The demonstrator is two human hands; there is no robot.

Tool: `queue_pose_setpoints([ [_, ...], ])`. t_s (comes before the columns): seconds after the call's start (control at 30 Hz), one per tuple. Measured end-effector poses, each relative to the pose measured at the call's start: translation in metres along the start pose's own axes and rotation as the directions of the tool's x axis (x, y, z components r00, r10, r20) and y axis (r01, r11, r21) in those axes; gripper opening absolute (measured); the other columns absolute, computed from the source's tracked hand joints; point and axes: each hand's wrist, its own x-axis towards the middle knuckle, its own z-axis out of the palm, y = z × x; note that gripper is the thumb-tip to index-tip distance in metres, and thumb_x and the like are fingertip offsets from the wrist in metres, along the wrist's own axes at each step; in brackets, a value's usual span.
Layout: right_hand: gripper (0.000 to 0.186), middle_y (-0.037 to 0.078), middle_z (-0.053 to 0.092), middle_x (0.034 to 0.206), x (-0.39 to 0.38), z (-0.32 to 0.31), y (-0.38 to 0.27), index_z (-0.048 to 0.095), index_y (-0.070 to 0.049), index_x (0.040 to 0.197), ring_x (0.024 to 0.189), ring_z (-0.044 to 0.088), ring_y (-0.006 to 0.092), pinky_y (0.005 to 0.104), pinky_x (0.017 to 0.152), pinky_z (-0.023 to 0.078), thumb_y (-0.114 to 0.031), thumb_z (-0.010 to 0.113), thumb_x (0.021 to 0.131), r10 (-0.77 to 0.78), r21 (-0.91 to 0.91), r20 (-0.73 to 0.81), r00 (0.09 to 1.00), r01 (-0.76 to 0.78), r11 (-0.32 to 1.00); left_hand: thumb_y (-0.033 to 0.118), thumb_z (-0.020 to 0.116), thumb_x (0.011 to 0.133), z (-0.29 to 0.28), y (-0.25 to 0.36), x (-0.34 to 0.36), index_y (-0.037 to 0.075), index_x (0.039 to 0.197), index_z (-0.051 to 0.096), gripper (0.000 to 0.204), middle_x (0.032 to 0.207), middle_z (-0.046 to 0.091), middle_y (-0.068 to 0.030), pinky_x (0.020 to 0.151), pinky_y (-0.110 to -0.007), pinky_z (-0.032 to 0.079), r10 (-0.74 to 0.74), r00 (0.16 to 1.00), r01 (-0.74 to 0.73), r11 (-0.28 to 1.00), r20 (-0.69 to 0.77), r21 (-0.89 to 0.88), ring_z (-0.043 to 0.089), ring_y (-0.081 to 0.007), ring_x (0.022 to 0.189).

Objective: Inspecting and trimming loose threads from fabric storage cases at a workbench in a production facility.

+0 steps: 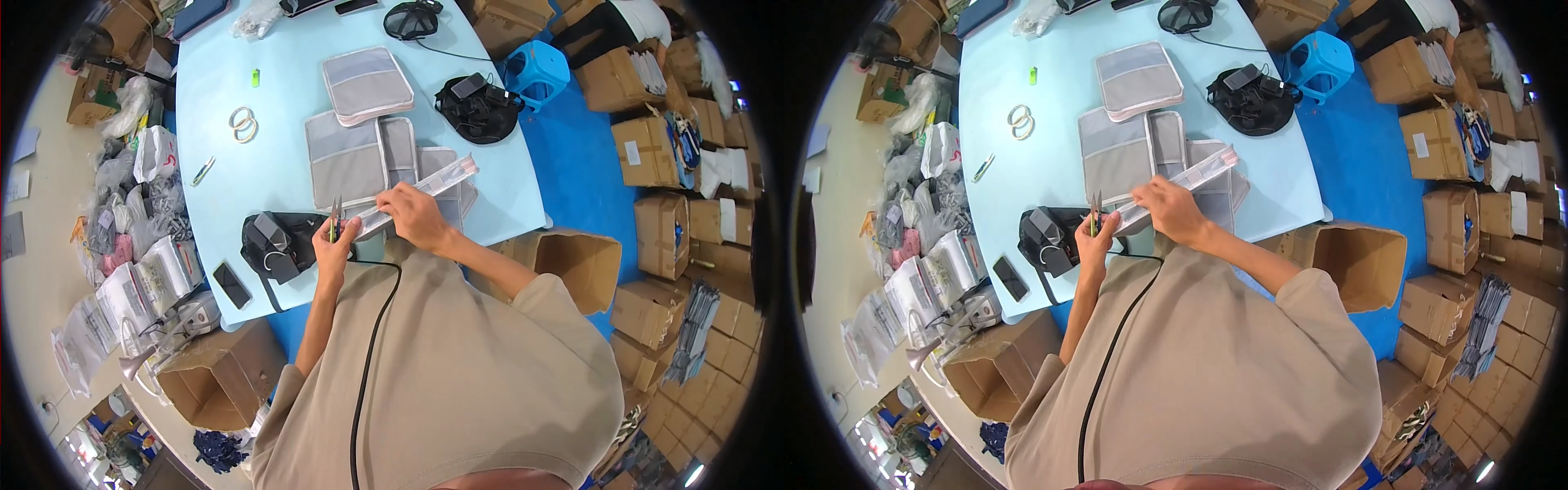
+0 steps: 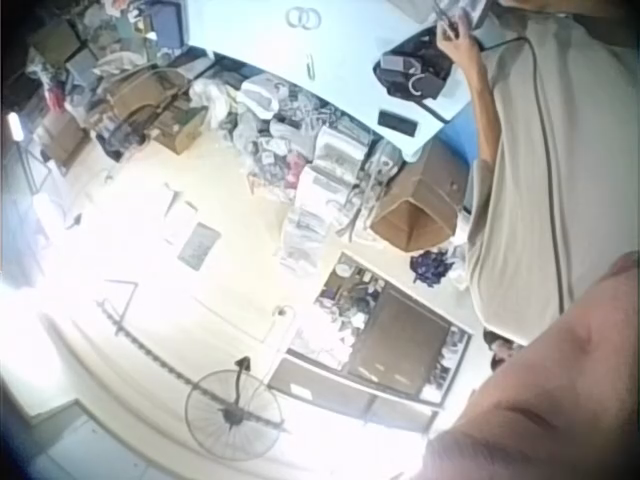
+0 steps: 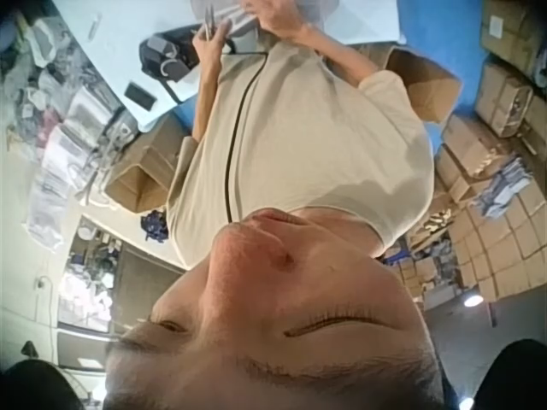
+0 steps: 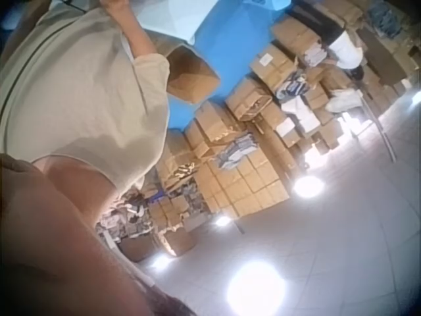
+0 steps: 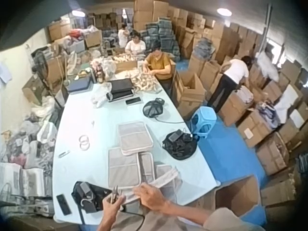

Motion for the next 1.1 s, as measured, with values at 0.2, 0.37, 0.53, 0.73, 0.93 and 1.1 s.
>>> queue_pose_setpoints([
  [0.2,0.018,0.006,0.064,0.091,0.004,-0.001,0.000,0.059,-0.006,0.101,0.081,0.063,0.0278,0.0385,0.069,0.051,0.005,0.065,0.088,0.183,0.140,0.012,0.983,-0.183,0.973,0.026,0.069,0.103,-0.008,0.004,-0.009,0.003,0.098,0.068,0.024,0.067,0.050,0.0081,0.054,-0.023,0.031,0.164,0.987,-0.162,0.975,-0.001,0.151,0.039,-0.0031,0.061],
  [0.37,0.020,0.008,0.064,0.091,0.011,-0.005,0.004,0.057,-0.005,0.104,0.074,0.063,0.0264,0.0362,0.069,0.050,0.006,0.063,0.089,0.262,0.293,0.010,0.965,-0.253,0.922,0.026,0.072,0.100,0.000,0.028,-0.028,0.005,0.113,0.071,0.025,0.065,0.061,-0.0067,0.050,-0.032,0.040,0.375,0.926,-0.342,0.798,0.035,0.496,0.048,-0.0110,0.053],
  [0.53,0.019,0.004,0.063,0.087,0.021,-0.017,0.015,0.055,-0.004,0.106,0.073,0.059,0.0153,0.0298,0.069,0.047,0.006,0.062,0.092,0.337,0.391,0.252,0.907,-0.414,0.822,0.026,0.082,0.090,0.015,0.041,-0.034,0.006,0.115,0.076,0.032,0.074,0.071,-0.0155,0.056,-0.032,0.050,0.529,0.831,-0.508,0.597,0.172,0.621,0.060,-0.0227,0.054],
  [0.73,0.017,0.001,0.062,0.089,0.023,-0.014,0.029,0.054,-0.004,0.104,0.077,0.058,0.0095,0.0268,0.070,0.045,0.005,0.063,0.093,0.364,0.455,0.320,0.875,-0.478,0.751,0.029,0.083,0.089,0.025,0.046,-0.029,0.009,0.117,0.079,0.035,0.077,0.073,-0.0118,0.056,-0.034,0.050,0.530,0.818,-0.526,0.531,0.223,0.664,0.064,-0.0242,0.056],
  [0.93,0.015,0.005,0.064,0.085,0.022,-0.012,0.034,0.054,-0.001,0.101,0.071,0.057,0.0131,0.0310,0.067,0.047,0.004,0.065,0.092,0.370,0.506,0.284,0.885,-0.466,0.726,0.024,0.085,0.087,0.029,0.047,-0.017,0.005,0.117,0.079,0.036,0.076,0.073,-0.0153,0.058,-0.033,0.052,0.562,0.793,-0.543,0.475,0.236,0.693,0.067,-0.0237,0.058],
  [1.1,0.014,0.004,0.064,0.086,0.023,-0.011,0.038,0.054,-0.002,0.100,0.073,0.058,0.0123,0.0297,0.068,0.047,0.004,0.065,0.092,0.380,0.530,0.283,0.881,-0.474,0.704,0.032,0.083,0.088,0.027,0.044,-0.013,0.010,0.116,0.079,0.035,0.081,0.076,-0.0101,0.057,-0.035,0.053,0.567,0.776,-0.578,0.463,0.277,0.671,0.068,-0.0259,0.059],
])
